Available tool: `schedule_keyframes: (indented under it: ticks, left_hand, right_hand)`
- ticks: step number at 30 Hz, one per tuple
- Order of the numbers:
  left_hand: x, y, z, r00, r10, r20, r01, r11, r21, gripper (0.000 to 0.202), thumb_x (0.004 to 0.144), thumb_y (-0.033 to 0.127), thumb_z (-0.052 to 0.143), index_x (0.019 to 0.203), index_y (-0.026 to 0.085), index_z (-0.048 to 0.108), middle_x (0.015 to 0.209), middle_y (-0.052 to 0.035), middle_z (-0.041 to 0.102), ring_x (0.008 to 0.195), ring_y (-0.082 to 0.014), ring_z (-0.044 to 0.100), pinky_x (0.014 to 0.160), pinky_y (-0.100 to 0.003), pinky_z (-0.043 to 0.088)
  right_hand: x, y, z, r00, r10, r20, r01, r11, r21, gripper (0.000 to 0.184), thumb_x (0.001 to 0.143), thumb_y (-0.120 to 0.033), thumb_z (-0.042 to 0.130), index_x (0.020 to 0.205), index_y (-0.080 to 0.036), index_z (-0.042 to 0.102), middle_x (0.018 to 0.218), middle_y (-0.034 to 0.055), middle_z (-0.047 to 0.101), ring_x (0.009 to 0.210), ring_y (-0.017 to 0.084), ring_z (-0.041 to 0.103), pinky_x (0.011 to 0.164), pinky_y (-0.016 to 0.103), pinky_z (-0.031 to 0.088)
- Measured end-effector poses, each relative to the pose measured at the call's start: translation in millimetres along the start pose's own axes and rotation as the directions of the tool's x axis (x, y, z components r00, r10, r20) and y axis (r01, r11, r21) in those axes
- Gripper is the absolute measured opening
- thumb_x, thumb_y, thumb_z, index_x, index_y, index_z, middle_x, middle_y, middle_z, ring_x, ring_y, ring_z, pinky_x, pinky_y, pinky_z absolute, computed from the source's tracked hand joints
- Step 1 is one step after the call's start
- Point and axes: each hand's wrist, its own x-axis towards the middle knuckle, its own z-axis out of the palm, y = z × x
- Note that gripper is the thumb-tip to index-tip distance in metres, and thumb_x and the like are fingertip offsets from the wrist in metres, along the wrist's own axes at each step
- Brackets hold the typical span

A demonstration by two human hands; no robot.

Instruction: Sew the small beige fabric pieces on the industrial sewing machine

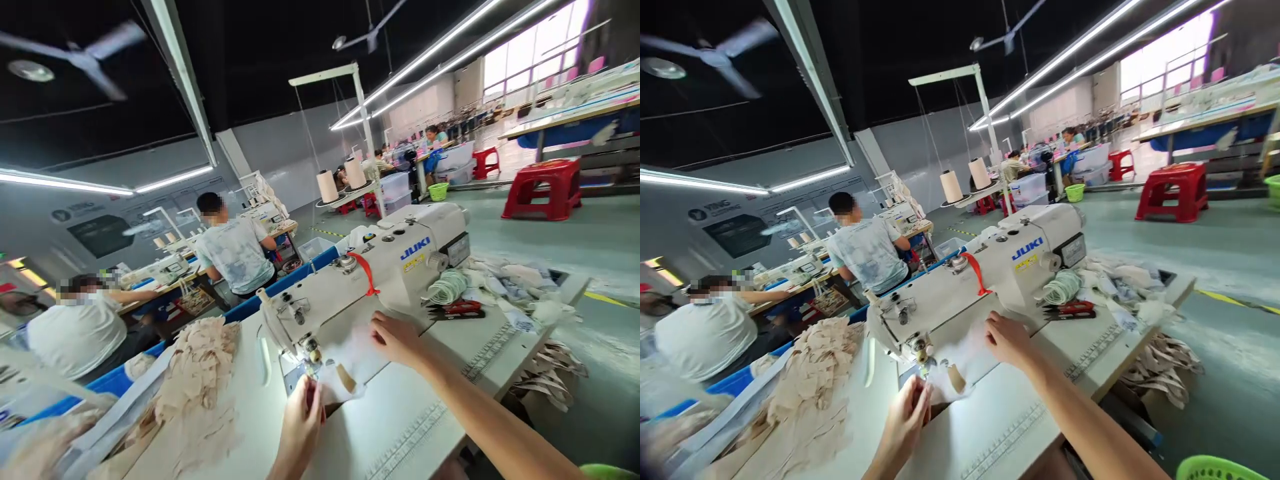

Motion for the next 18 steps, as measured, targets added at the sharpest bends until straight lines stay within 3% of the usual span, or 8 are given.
schedule_keyframes:
  ticks: [4, 6, 8, 10, 12, 15, 18]
  left_hand:
    - [-33.8, -23.2, -47.9, 0.976, -0.137, -0.172, 0.190, 0.917, 0.352, 0.027, 0.091, 0.045, 0.035, 0.073, 0.025, 0.042, 0.066, -0.0026, 0.061, 0.066, -0.0216, 0.057, 0.066, -0.034, 0.036]
    - [-43.1, -29.6, -65.2, 0.965, -0.108, -0.238, 0.211, 0.860, 0.465, 0.021, 0.089, 0.037, 0.038, 0.075, 0.024, 0.047, 0.079, -0.0051, 0.065, 0.078, -0.0229, 0.060, 0.071, -0.035, 0.039]
    - [-47.1, -37.1, -84.2, 0.971, -0.068, -0.229, 0.172, 0.866, 0.470, 0.021, 0.090, 0.038, 0.041, 0.084, 0.023, 0.055, 0.088, -0.0059, 0.067, 0.082, -0.0223, 0.062, 0.073, -0.034, 0.043]
    - [-46.7, -48.8, -109.6, 0.974, -0.014, -0.228, 0.117, 0.887, 0.446, 0.028, 0.093, 0.041, 0.040, 0.094, 0.022, 0.060, 0.091, -0.0063, 0.068, 0.080, -0.0205, 0.062, 0.073, -0.033, 0.047]
    - [-41.7, -65.2, -140.8, 0.956, 0.074, -0.284, 0.075, 0.873, 0.481, 0.031, 0.095, 0.038, 0.037, 0.094, 0.021, 0.063, 0.093, -0.0077, 0.069, 0.078, -0.0193, 0.063, 0.073, -0.033, 0.050]
    - [-26.8, -92.7, -183.0, 0.923, 0.178, -0.342, 0.061, 0.808, 0.585, 0.023, 0.089, 0.025, 0.045, 0.086, 0.020, 0.067, 0.095, -0.0096, 0.072, 0.089, -0.0230, 0.066, 0.079, -0.036, 0.053]
    - [-12.1, -112.0, -200.9, 0.924, 0.202, -0.326, 0.051, 0.778, 0.626, 0.013, 0.080, 0.020, 0.056, 0.082, 0.021, 0.069, 0.094, -0.0087, 0.074, 0.099, -0.0278, 0.065, 0.085, -0.040, 0.053]
  right_hand:
    - [2.8, 10.5, 16.6, 0.998, -0.051, -0.039, 0.053, 0.998, 0.033, 0.013, 0.089, -0.014, 0.053, 0.078, -0.019, 0.058, 0.093, 0.0050, 0.064, 0.067, 0.015, 0.056, 0.059, 0.030, 0.027]
    - [7.6, 19.3, 31.0, 0.986, -0.119, -0.120, 0.130, 0.987, 0.090, 0.013, 0.088, -0.024, 0.054, 0.075, -0.022, 0.056, 0.087, 0.0046, 0.063, 0.064, 0.016, 0.057, 0.056, 0.031, 0.029]
    - [13.1, 26.0, 44.3, 0.952, -0.156, -0.265, 0.201, 0.968, 0.151, 0.022, 0.090, -0.040, 0.049, 0.074, -0.025, 0.054, 0.084, 0.0053, 0.063, 0.060, 0.018, 0.057, 0.054, 0.032, 0.032]
    - [17.0, 28.6, 52.4, 0.908, -0.137, -0.397, 0.222, 0.959, 0.177, 0.034, 0.092, -0.052, 0.038, 0.078, -0.026, 0.054, 0.086, 0.0070, 0.065, 0.054, 0.018, 0.055, 0.051, 0.034, 0.033]
    - [19.0, 27.9, 55.3, 0.883, -0.107, -0.457, 0.211, 0.960, 0.182, 0.041, 0.094, -0.059, 0.031, 0.082, -0.028, 0.054, 0.089, 0.0084, 0.066, 0.049, 0.017, 0.052, 0.048, 0.034, 0.033]
    - [20.7, 26.3, 57.8, 0.885, -0.096, -0.456, 0.206, 0.958, 0.197, 0.040, 0.093, -0.063, 0.034, 0.085, -0.030, 0.055, 0.090, 0.0082, 0.068, 0.045, 0.016, 0.049, 0.044, 0.032, 0.032]
    - [21.7, 27.1, 63.7, 0.890, -0.078, -0.448, 0.192, 0.958, 0.215, 0.037, 0.092, -0.059, 0.035, 0.086, -0.029, 0.055, 0.091, 0.0080, 0.070, 0.044, 0.016, 0.048, 0.046, 0.034, 0.034]
